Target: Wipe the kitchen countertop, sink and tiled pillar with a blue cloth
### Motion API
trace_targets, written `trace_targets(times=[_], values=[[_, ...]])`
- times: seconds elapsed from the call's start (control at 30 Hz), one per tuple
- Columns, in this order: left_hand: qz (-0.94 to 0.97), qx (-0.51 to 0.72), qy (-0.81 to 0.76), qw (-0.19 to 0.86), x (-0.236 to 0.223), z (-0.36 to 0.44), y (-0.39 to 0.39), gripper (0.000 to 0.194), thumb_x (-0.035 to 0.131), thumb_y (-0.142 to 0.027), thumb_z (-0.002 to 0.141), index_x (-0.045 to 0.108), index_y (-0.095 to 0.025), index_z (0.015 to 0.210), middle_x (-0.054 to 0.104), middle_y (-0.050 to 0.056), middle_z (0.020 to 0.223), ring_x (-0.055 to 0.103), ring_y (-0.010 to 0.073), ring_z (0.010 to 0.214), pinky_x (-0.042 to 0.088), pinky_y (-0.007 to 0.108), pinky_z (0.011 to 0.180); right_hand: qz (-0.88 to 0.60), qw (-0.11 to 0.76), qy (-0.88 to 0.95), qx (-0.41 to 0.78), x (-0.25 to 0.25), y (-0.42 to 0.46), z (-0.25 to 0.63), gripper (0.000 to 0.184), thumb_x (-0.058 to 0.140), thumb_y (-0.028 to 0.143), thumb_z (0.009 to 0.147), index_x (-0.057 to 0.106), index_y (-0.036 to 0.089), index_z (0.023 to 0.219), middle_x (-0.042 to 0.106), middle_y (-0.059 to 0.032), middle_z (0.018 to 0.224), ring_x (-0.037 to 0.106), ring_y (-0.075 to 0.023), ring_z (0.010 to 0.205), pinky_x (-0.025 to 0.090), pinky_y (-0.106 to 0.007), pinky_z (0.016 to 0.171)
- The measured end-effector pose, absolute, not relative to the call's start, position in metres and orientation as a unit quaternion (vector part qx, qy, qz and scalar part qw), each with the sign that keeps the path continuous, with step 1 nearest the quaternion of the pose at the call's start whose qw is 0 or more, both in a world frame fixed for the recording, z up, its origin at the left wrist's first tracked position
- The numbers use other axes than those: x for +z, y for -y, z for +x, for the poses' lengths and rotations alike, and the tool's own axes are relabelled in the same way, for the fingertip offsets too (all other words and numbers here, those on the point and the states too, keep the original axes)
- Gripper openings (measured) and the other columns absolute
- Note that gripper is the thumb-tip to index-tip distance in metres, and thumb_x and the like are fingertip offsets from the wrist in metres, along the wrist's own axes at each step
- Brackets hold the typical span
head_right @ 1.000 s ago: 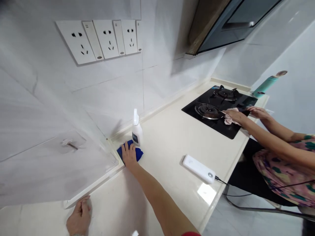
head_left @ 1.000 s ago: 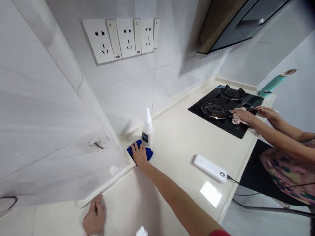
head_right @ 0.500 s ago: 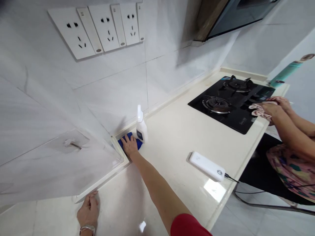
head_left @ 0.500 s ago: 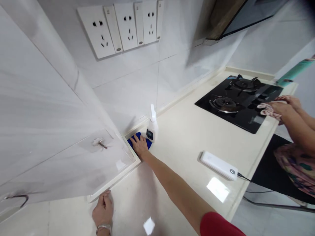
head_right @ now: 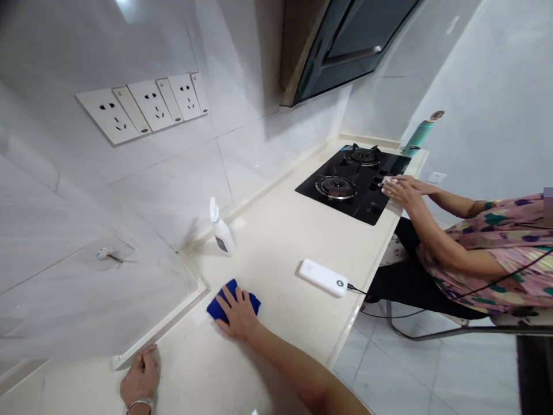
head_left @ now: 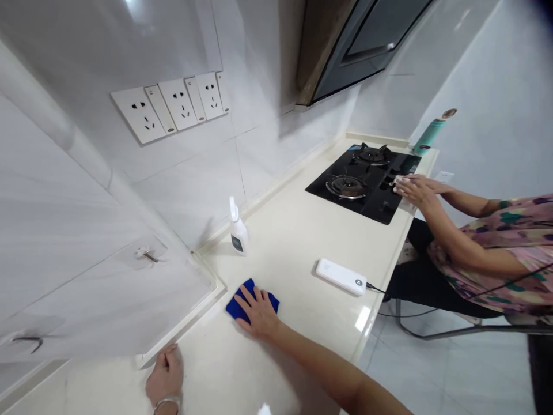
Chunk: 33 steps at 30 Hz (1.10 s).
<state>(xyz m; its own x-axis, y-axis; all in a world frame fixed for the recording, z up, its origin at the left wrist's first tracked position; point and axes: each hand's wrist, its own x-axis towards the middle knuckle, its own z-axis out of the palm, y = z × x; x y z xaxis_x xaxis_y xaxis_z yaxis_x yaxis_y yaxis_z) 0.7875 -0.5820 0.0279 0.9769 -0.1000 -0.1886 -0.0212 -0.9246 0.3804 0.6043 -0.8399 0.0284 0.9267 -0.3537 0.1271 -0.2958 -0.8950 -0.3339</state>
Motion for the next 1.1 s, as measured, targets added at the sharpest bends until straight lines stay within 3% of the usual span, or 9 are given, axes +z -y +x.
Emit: trace_targets(times=[0.13, 0.23, 0.37, 0.43, 0.57, 0.83, 1.1], values=[[0.978, -0.092, 0.038, 0.184, 0.034, 0.786, 0.585, 0.043, 0.037, -0.047, 0.090, 0.071, -0.028, 0.108, 0.073, 0.004, 0.071, 0.062, 0.0234, 0.060, 0.043, 0.032, 0.061, -0.964, 0.172, -0.177, -0.099, 0.022, 0.826, 0.580, 0.056, 0.054, 0.036, 0.089, 0.044, 0.026, 0.144, 0.039, -0.0133, 0.153, 0.046, -0.0391, 0.121, 0.042, -0.058, 0.097], [0.979, -0.098, 0.029, 0.177, 0.038, 0.786, 0.587, 0.044, 0.037, -0.048, 0.089, 0.071, -0.029, 0.108, 0.075, 0.005, 0.076, 0.062, 0.0248, 0.062, 0.045, 0.034, 0.063, -0.940, 0.249, -0.178, -0.150, 0.020, 0.835, 0.591, 0.049, 0.054, 0.023, 0.084, 0.054, 0.026, 0.133, 0.051, -0.0108, 0.143, 0.054, -0.0314, 0.112, 0.046, -0.052, 0.095], [0.976, -0.128, 0.020, 0.173, 0.039, 0.787, 0.587, 0.048, 0.032, -0.049, 0.089, 0.069, -0.029, 0.113, 0.076, 0.006, 0.087, 0.064, 0.0273, 0.071, 0.046, 0.037, 0.071, -0.813, 0.441, -0.232, -0.301, 0.028, 0.859, 0.630, 0.044, 0.047, 0.025, 0.089, 0.052, 0.026, 0.133, 0.062, -0.0060, 0.131, 0.059, -0.0217, 0.115, 0.048, -0.042, 0.103], [0.976, -0.135, 0.016, 0.168, 0.038, 0.787, 0.587, 0.049, 0.031, -0.050, 0.090, 0.068, -0.029, 0.115, 0.075, 0.006, 0.086, 0.064, 0.0272, 0.073, 0.045, 0.037, 0.073, -0.769, 0.487, -0.234, -0.343, 0.035, 0.865, 0.653, 0.045, 0.045, 0.030, 0.094, 0.047, 0.026, 0.139, 0.060, -0.0052, 0.135, 0.057, -0.0188, 0.121, 0.046, -0.038, 0.107], [0.977, -0.135, 0.002, 0.167, 0.038, 0.786, 0.588, 0.047, 0.033, -0.050, 0.090, 0.067, -0.030, 0.115, 0.074, 0.004, 0.083, 0.064, 0.0259, 0.073, 0.046, 0.035, 0.073, -0.818, 0.470, -0.181, -0.279, 0.044, 0.866, 0.694, 0.041, 0.041, 0.035, 0.099, 0.051, 0.024, 0.137, 0.058, -0.0064, 0.139, 0.052, -0.0197, 0.129, 0.042, -0.038, 0.109], [0.976, -0.124, 0.003, 0.178, 0.028, 0.789, 0.582, 0.039, 0.038, -0.047, 0.090, 0.070, -0.031, 0.105, 0.076, 0.003, 0.088, 0.065, 0.0236, 0.071, 0.046, 0.034, 0.070, -0.916, 0.349, -0.171, -0.096, 0.061, 0.893, 0.753, 0.040, 0.034, 0.037, 0.103, 0.054, 0.032, 0.137, 0.065, 0.0014, 0.129, 0.060, -0.0151, 0.115, 0.045, -0.027, 0.100], [0.971, -0.141, -0.025, 0.191, 0.021, 0.786, 0.579, 0.039, 0.036, -0.048, 0.091, 0.068, -0.032, 0.107, 0.075, 0.000, 0.093, 0.064, 0.0214, 0.075, 0.045, 0.032, 0.074, -0.915, 0.327, -0.226, -0.062, 0.068, 0.909, 0.843, 0.038, 0.040, 0.039, 0.100, 0.059, 0.035, 0.132, 0.062, -0.0028, 0.129, 0.058, -0.0206, 0.113, 0.048, -0.033, 0.094]])
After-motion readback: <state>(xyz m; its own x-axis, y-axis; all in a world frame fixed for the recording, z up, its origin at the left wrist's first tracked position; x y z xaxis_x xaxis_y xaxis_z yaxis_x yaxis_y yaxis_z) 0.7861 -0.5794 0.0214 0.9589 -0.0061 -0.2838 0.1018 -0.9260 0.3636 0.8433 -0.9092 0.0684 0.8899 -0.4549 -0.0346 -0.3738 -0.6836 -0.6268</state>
